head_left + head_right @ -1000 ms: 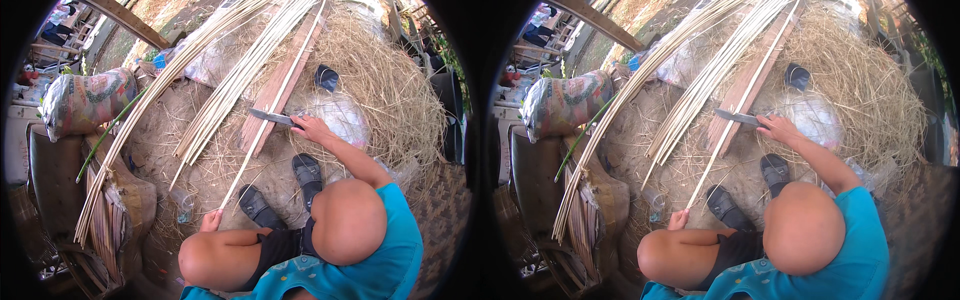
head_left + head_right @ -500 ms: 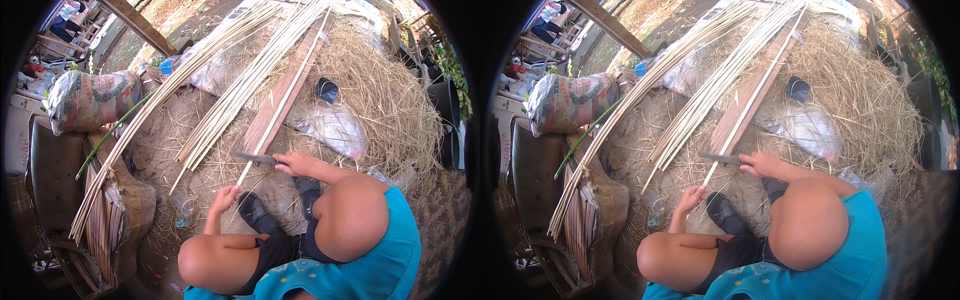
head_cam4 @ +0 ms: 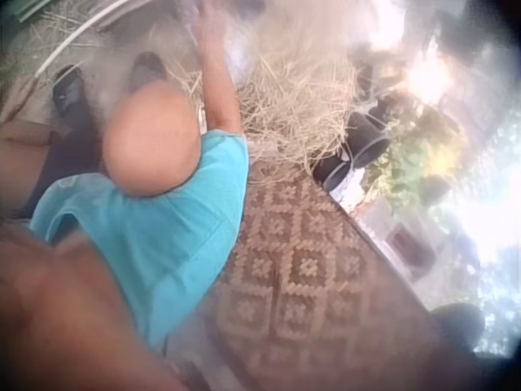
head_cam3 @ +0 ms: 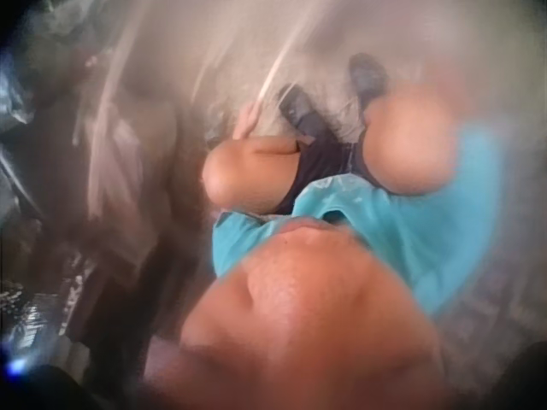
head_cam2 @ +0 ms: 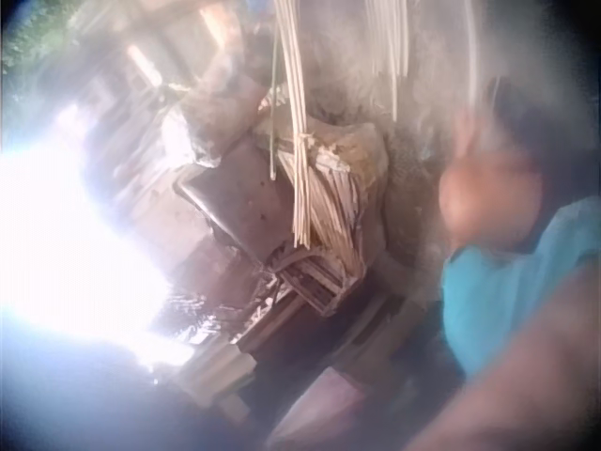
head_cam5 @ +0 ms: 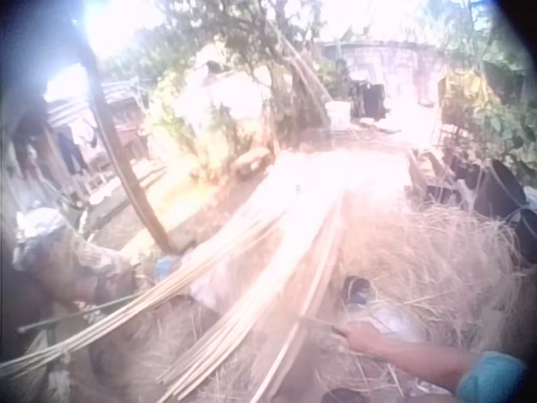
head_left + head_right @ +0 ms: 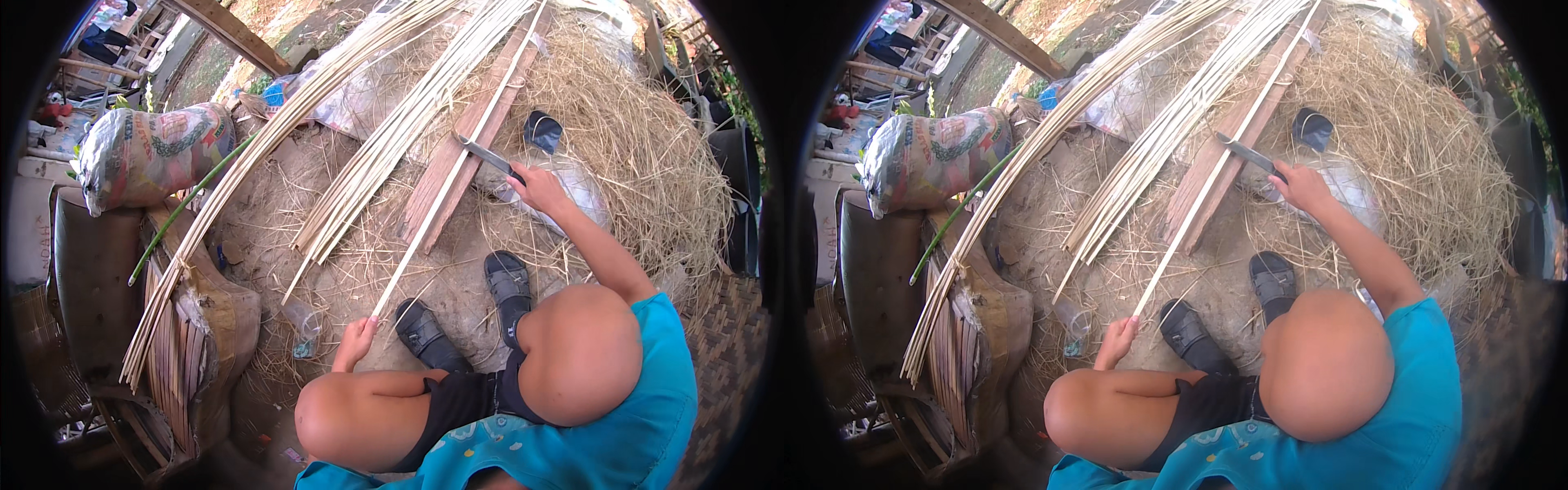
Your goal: The person sits on the ground and uses a machete to split long bamboo stalks into thin strips. They then gather the strips, align them, and tie them into bundles using thin twine.
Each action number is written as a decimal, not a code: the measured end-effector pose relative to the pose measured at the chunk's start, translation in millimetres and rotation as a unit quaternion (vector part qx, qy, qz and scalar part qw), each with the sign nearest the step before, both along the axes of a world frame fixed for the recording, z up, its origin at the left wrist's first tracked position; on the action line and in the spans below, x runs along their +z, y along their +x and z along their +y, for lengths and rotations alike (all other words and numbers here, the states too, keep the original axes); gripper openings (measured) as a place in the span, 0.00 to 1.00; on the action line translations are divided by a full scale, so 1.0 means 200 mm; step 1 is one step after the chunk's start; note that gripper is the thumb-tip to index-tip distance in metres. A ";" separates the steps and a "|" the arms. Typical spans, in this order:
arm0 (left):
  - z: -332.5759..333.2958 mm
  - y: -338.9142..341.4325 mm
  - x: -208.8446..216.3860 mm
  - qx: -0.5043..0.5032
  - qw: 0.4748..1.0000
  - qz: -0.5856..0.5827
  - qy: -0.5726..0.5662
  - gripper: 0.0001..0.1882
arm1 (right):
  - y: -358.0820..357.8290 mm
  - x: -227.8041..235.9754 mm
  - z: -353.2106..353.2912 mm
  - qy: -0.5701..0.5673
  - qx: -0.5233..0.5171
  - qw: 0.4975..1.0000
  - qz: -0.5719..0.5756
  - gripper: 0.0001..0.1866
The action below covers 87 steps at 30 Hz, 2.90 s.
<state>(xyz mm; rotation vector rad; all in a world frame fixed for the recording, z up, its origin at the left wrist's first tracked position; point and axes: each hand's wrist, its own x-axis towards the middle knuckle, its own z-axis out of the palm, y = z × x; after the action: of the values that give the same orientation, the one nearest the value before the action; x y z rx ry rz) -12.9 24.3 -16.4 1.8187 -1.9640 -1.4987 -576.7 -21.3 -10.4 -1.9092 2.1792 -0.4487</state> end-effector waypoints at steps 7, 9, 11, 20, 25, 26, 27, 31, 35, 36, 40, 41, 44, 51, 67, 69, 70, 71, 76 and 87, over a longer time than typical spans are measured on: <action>0.24 0.29 -0.01 -0.010 0.998 -0.062 -0.008 0.25 | -0.22 -0.08 -0.08 -0.006 -0.044 0.999 0.019 0.21; 0.28 0.49 -0.04 0.033 0.995 -0.096 0.019 0.25 | -0.52 0.03 -0.19 -0.031 -0.228 0.973 0.011 0.20; 0.25 0.45 0.00 0.009 0.992 -0.120 0.019 0.24 | -0.41 0.10 -0.17 -0.016 -0.211 0.977 -0.028 0.20; -0.03 -0.39 0.15 -0.141 0.957 -0.200 -0.153 0.18 | 0.33 -0.06 0.17 0.000 0.064 0.997 -0.049 0.21; -0.11 -0.29 0.08 -0.116 0.980 -0.097 -0.127 0.20 | -0.15 0.08 -0.10 0.020 -0.178 0.983 -0.025 0.18; -0.14 -0.30 0.05 -0.094 0.989 -0.048 -0.101 0.22 | 0.00 0.09 -0.07 0.031 -0.134 0.986 -0.093 0.19; -0.15 -0.31 0.02 -0.074 0.995 0.000 -0.072 0.24 | 0.20 0.08 0.01 0.020 -0.038 0.993 -0.109 0.21; -0.12 -0.31 0.01 -0.060 0.993 -0.036 -0.095 0.28 | 0.37 0.03 0.15 0.062 0.015 0.991 -0.118 0.20; -0.12 -0.24 0.08 -0.060 0.994 -0.046 -0.077 0.28 | 0.38 0.04 0.15 0.054 0.027 0.991 -0.119 0.21; -0.11 -0.22 0.08 -0.063 0.994 -0.047 -0.082 0.28 | 0.40 0.04 0.16 0.046 0.049 0.992 -0.111 0.21; 0.02 -0.04 0.05 -0.036 0.994 -0.056 -0.090 0.30 | 0.24 0.09 0.02 0.030 0.086 0.995 -0.032 0.21; 0.08 0.07 0.07 -0.031 0.996 -0.061 -0.050 0.30 | 0.08 0.03 -0.01 0.019 0.042 0.999 -0.016 0.21; 0.15 0.18 0.11 0.000 0.998 -0.066 0.015 0.32 | -0.31 0.08 -0.19 -0.002 -0.131 0.988 0.083 0.20; 0.25 0.36 0.04 0.039 0.997 -0.056 0.022 0.33 | -0.28 0.13 -0.30 0.054 -0.033 0.994 0.091 0.20; -0.01 -0.40 0.00 -0.121 0.964 -0.161 -0.171 0.21 | 0.68 0.08 0.36 0.152 0.215 0.962 -0.068 0.25; 0.07 -0.25 0.00 -0.146 0.949 -0.188 -0.208 0.20 | 0.49 -0.05 0.21 0.062 0.116 0.990 -0.045 0.24; 0.10 -0.22 0.06 -0.144 0.944 -0.217 -0.201 0.20 | 0.31 -0.04 0.07 0.026 0.033 0.996 -0.078 0.22; 0.11 -0.19 0.11 -0.161 0.938 -0.238 -0.194 0.20 | 0.03 -0.10 -0.01 -0.008 -0.046 0.996 -0.082 0.21; 0.10 -0.10 0.08 -0.114 0.972 -0.127 -0.159 0.22 | -0.30 0.11 -0.22 0.017 -0.195 0.981 -0.012 0.19; 0.34 0.43 0.03 0.027 0.989 -0.131 0.057 0.31 | 0.21 -0.19 0.09 0.003 -0.046 0.997 -0.061 0.19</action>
<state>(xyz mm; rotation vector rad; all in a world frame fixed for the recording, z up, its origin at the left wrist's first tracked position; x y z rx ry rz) 72.3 91.6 -11.0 2.1988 -1.9501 -1.4479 -535.7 -3.9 -47.6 -1.7348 2.1923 -0.5594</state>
